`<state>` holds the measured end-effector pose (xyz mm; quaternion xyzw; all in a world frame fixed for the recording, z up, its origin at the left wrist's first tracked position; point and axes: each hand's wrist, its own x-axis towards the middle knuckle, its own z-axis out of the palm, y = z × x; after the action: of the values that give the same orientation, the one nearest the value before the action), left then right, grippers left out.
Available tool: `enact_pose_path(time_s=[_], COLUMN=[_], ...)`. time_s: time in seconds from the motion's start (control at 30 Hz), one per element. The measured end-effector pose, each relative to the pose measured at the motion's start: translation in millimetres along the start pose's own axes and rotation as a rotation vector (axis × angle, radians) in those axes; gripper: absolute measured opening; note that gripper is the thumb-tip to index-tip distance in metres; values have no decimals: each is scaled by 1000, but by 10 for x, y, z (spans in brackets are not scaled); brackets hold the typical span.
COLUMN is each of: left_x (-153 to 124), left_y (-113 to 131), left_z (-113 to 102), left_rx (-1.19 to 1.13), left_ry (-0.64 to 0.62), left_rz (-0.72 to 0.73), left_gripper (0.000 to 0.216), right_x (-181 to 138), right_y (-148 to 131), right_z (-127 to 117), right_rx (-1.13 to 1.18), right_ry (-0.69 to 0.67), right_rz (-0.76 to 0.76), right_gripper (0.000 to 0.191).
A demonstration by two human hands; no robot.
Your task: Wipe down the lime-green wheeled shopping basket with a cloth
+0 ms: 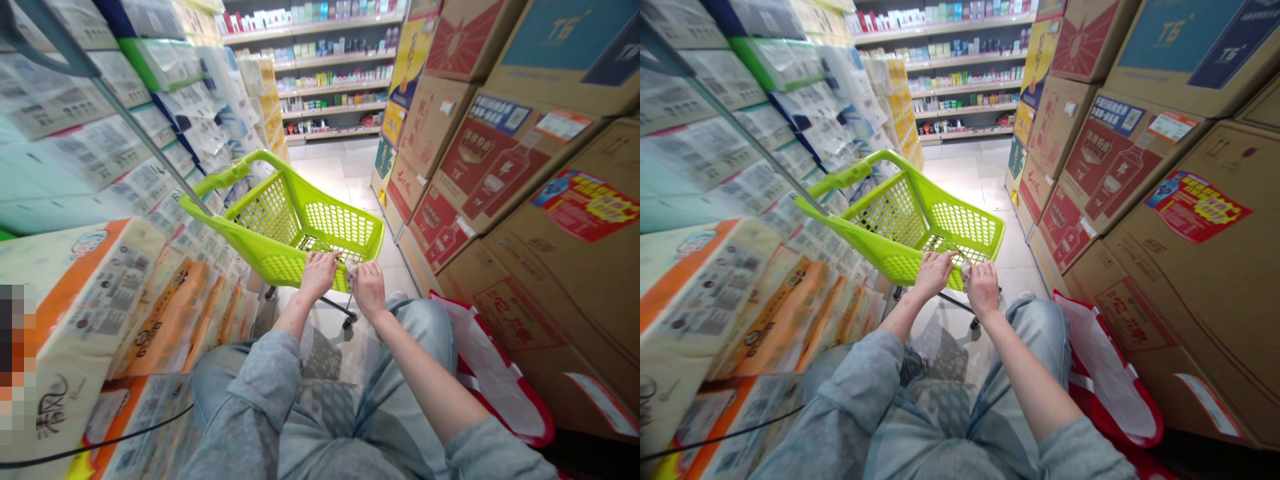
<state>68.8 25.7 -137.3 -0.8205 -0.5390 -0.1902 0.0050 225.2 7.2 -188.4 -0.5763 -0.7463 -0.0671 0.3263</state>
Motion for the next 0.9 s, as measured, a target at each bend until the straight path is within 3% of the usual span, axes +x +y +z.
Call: enact_pose_path(time_s=[0.27,0.5,0.77,0.9], left_x=[-1,-45,-85,-101], left_y=[-81,-287,-895,-977], left_z=[13,-112,-421,-542], left_rx=[-43,48,219,293], left_ry=[-18,-58,49,31], left_rz=[48,231,115,69], left_gripper=[54,37,31,30], right_x=[261,273,324,330], right_y=[-159,54,315,458], right_z=[27,115,123,115], right_rx=[-19,-29,22,37], right_ry=[-65,-33,-29,-47], right_rz=[168,34,-39,-35], right_gripper=[24,29,29,35])
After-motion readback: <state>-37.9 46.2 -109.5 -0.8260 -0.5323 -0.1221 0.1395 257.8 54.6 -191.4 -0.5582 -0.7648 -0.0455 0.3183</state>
